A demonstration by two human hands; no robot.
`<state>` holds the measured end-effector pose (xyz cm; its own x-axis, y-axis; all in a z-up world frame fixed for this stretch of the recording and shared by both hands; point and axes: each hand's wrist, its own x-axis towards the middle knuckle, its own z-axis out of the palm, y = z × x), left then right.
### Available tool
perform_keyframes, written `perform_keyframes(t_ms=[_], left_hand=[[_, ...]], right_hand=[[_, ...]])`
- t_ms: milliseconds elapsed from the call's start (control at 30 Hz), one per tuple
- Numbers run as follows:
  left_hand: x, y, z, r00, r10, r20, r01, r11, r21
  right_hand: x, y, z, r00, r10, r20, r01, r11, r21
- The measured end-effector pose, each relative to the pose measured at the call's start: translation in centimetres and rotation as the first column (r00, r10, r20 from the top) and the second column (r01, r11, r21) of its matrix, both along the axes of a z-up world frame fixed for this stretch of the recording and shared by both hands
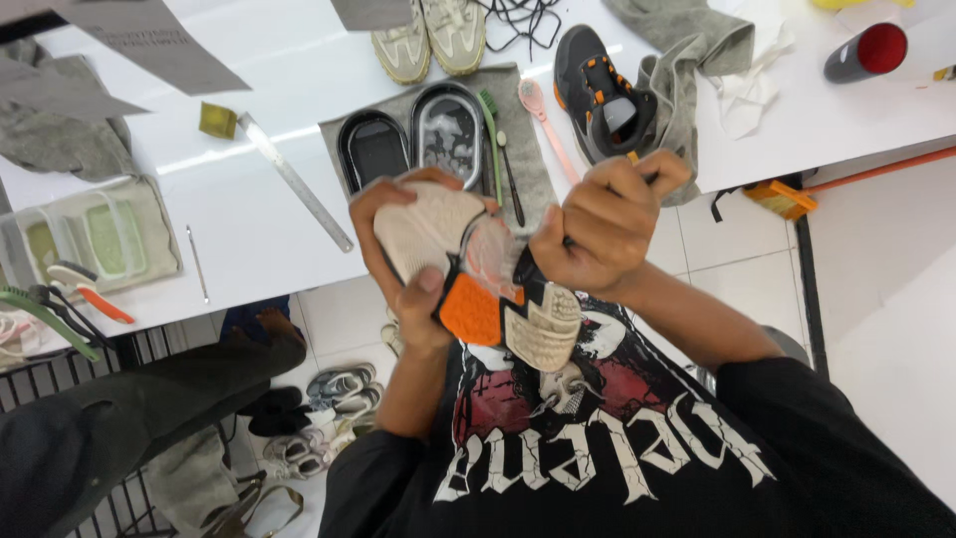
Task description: The person scrubs the sole of a sneaker with a brush and wipes it with a cloth. They repeatedly alternate between brushing and wiping the shoe's bottom surface.
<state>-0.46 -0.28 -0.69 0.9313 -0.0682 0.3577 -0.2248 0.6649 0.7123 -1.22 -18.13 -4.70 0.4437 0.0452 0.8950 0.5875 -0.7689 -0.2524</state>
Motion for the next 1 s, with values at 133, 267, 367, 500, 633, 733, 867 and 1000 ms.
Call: perform_keyframes(t_ms=[133,267,367,500,633,733,867,1000], left_hand=[[-0.5,-0.4,-0.5,0.978,0.178,0.11,-0.184,0.981,0.053],[-0.4,-0.7,-1.5,0.957,0.204,0.207,-0.206,0.978,-0.013],[0.2,-1.2,-2.1,0.958,0.2,0.204,-0.203,0.979,-0.008],[0.1,-1.4,-1.5,0.962,0.171,0.212,-0.175,0.985,-0.002],[-0.2,-1.3,-1.3,0.951,0.197,0.238,-0.204,0.979,0.005],[0.2,-1.6,-1.9,0.942,0.213,0.26,-0.223,0.975,0.007],[0.2,-1.5,-1.9,0.931,0.232,0.283,-0.247,0.969,0.019],[-0.1,-1.9,-1.7,0.909,0.241,0.34,-0.275,0.96,0.054]], right_hand=[[0.0,0.4,1.1,1.0,-0.011,-0.022,0.013,0.995,0.102],[-0.1,0.5,1.2,1.0,0.003,-0.007,-0.002,0.992,0.127],[1.2,-1.0,-0.3,0.999,-0.025,0.027,0.023,0.995,0.099],[0.0,-0.2,1.1,1.0,0.023,-0.02,-0.02,0.992,0.128],[-0.4,0.2,1.1,1.0,0.01,0.004,-0.01,0.995,0.103],[0.8,-1.0,-0.9,1.0,-0.001,0.007,0.001,0.995,0.095],[-0.3,-0.7,-0.7,0.999,0.031,0.031,-0.032,0.999,0.037],[0.8,-1.5,-1.3,0.999,0.039,0.021,-0.041,0.997,0.066]])
